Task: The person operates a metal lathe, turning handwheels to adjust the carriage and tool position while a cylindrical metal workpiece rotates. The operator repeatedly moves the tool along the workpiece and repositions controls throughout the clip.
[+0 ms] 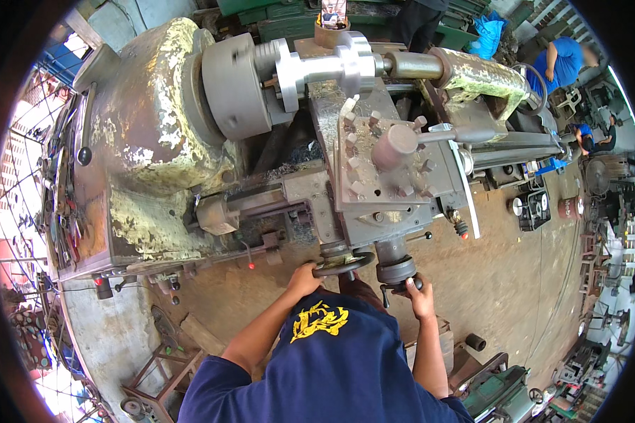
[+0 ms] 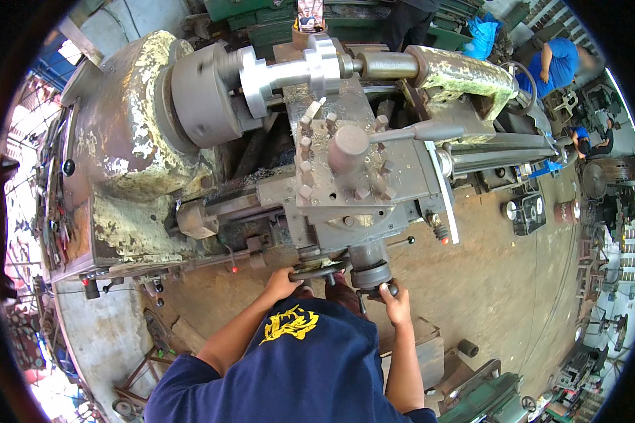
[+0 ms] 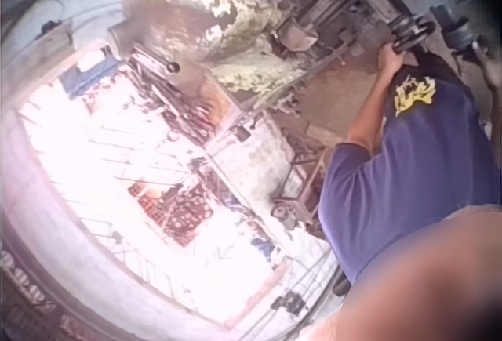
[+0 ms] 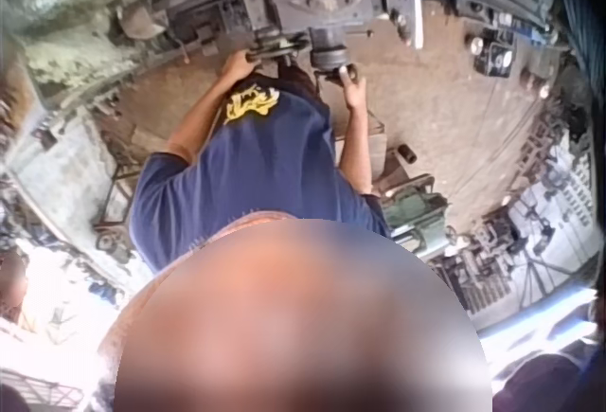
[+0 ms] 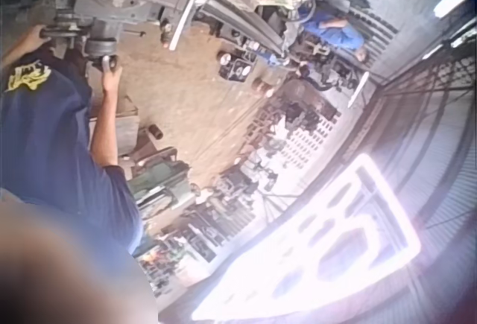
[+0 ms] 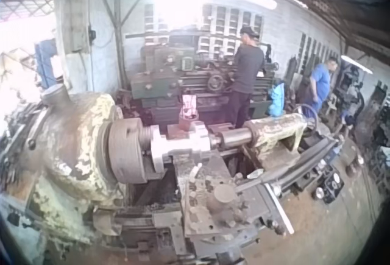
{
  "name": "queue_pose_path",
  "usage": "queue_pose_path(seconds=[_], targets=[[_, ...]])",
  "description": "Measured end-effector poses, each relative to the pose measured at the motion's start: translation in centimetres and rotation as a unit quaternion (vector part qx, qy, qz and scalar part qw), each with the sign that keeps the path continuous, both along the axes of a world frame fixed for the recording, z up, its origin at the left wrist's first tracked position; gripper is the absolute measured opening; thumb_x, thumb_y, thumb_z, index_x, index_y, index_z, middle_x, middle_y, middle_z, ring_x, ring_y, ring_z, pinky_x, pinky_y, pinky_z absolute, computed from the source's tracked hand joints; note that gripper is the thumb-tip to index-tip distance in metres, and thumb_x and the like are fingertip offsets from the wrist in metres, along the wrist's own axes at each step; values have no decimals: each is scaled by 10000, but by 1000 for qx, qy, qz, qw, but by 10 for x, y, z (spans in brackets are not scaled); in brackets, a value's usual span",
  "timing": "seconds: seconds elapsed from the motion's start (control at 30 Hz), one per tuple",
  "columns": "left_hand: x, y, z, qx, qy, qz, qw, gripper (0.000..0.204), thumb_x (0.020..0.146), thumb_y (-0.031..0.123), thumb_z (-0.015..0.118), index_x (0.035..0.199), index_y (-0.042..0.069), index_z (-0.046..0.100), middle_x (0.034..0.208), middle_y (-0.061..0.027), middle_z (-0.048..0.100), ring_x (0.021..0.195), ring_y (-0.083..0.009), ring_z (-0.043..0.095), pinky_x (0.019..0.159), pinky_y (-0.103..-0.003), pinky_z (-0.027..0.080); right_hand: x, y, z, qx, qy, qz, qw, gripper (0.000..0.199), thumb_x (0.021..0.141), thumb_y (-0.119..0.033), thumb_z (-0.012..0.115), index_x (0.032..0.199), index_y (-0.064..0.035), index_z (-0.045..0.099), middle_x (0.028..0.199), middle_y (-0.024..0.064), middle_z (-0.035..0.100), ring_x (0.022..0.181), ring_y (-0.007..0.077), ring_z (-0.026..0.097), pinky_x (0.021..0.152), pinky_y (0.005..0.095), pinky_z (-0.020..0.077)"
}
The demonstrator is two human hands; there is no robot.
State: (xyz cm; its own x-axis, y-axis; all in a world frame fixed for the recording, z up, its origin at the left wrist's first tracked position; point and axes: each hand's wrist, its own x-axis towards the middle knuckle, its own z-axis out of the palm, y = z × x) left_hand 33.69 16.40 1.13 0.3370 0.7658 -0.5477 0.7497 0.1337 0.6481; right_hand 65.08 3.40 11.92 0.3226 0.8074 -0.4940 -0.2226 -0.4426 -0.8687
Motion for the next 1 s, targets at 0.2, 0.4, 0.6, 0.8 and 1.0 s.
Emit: queue_pose_path(seconds=[0.2,0.4,0.6,0.8,1.0], targets=[[9,0,5,-28,58,21,998,369,807,283,719,1087,44,711,1103,-215,689,1060,-401,647,911,-463,521,1,1,-1,-12,-18,4,1000,434,987,-237,607,1148,155,516,978,216,667,851,334,711,803,450,611],[18,3,12,-4,111,-35,993,385,819,352,712,1087,77,734,1040,-218,705,1011,-395,667,898,-475,530,1,0,-1,2,-12,8,1000,446,981,-274,621,1104,145,533,962,211,672,839,315,715,785,437,615],[10,-1,7,13,70,-12,997,399,806,309,728,1129,75,713,1083,-215,697,1038,-396,657,910,-466,528,2,0,-3,-17,-65,27,997,481,966,-327,647,1082,132,557,915,193,683,798,286,718,768,423,617],[7,0,3,-12,76,-26,997,446,802,295,732,1188,75,685,1118,-226,686,1071,-401,643,931,-469,518,15,1,-9,13,-23,72,997,482,966,-345,640,1098,114,573,949,178,684,858,271,708,791,445,612],[10,4,6,-25,81,-15,996,469,797,320,739,1181,56,689,1103,-227,692,1068,-404,647,935,-469,518,24,0,-23,35,161,44,985,515,974,-333,628,1206,118,536,1050,199,664,941,296,685,813,487,603]])
